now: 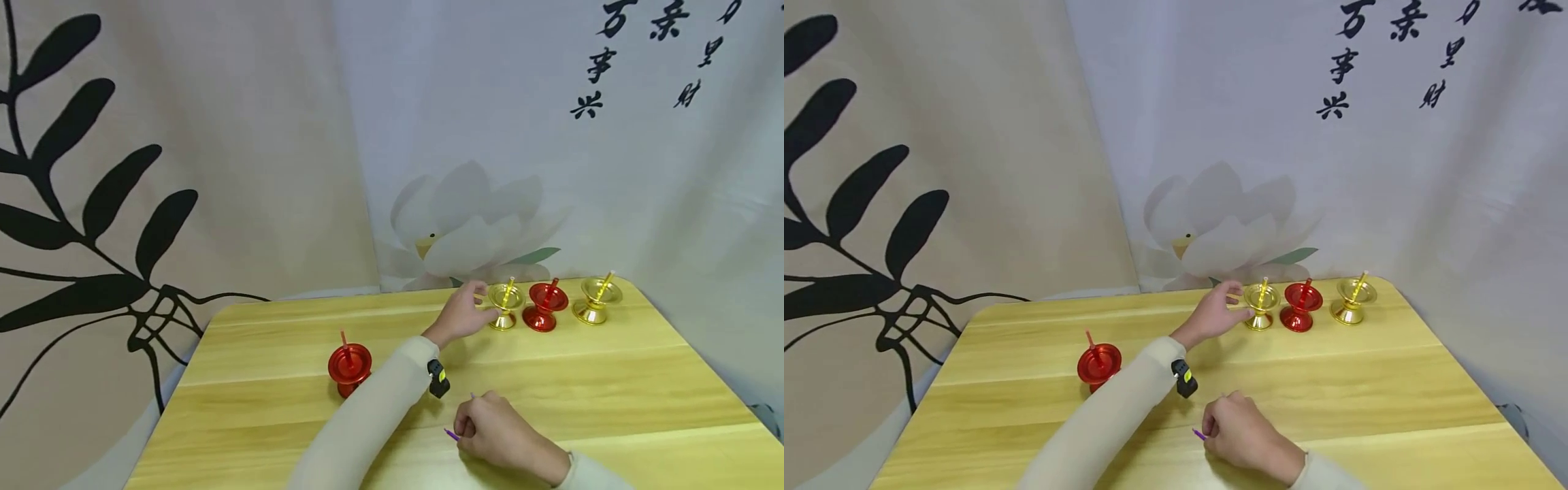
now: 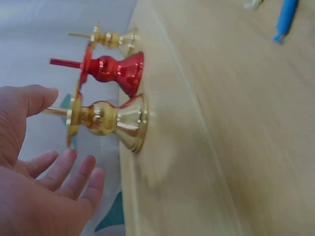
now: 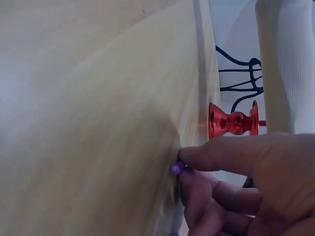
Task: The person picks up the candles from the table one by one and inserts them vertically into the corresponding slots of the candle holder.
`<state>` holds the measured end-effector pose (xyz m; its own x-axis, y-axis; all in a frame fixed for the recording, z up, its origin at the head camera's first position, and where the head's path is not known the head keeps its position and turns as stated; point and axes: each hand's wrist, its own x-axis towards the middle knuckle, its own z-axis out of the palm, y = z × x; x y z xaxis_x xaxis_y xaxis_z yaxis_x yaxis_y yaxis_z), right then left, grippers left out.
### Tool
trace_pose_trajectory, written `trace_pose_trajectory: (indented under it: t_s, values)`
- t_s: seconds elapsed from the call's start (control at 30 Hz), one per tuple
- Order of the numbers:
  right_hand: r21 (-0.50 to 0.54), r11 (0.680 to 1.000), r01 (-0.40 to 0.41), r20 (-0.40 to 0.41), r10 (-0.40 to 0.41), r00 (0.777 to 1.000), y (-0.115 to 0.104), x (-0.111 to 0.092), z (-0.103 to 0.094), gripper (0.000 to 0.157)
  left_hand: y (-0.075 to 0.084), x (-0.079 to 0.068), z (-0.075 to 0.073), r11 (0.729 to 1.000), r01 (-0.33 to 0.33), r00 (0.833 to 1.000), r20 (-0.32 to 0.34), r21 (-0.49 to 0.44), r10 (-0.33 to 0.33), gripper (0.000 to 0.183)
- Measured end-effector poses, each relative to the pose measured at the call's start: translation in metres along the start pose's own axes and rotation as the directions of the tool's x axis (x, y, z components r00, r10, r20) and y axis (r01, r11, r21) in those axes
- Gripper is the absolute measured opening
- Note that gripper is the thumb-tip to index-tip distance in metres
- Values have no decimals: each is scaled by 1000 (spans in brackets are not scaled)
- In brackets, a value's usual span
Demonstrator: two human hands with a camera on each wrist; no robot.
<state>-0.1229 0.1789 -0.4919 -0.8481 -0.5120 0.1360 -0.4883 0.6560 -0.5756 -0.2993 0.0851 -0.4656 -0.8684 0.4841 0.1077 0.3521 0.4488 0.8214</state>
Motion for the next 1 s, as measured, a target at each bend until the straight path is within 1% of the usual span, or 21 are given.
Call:
trace_pose_trajectory:
  t_s: [0.1,0.23,0.4,0.53,0.67,0.83,1.0]
  values:
    - [-1,1000,4,20,-4,1000,-3,1,1,23,-4,10,3,1000,9,1000,-5,-10,-9,73]
    - [-20,1000,11,32,-10,999,-6,1,1,23,-9,20,7,999,38,999,-14,-16,-38,83]
    - [-42,999,18,18,-17,1000,-9,-1,2,24,-10,25,12,997,81,997,-6,-15,-81,89]
    - [-48,998,27,5,-27,1000,-9,-3,2,25,-10,25,15,995,96,995,-3,-22,-96,90]
    - [-55,998,27,0,-27,1000,-7,-5,1,24,-10,21,14,996,87,996,15,-35,-86,87]
    - [-39,999,13,16,-13,1000,-3,-9,0,23,-14,16,15,996,74,996,45,-49,-72,84]
    - [-45,999,-1,31,3,1000,1,-13,-3,25,-14,8,18,994,83,995,63,-70,-78,82]
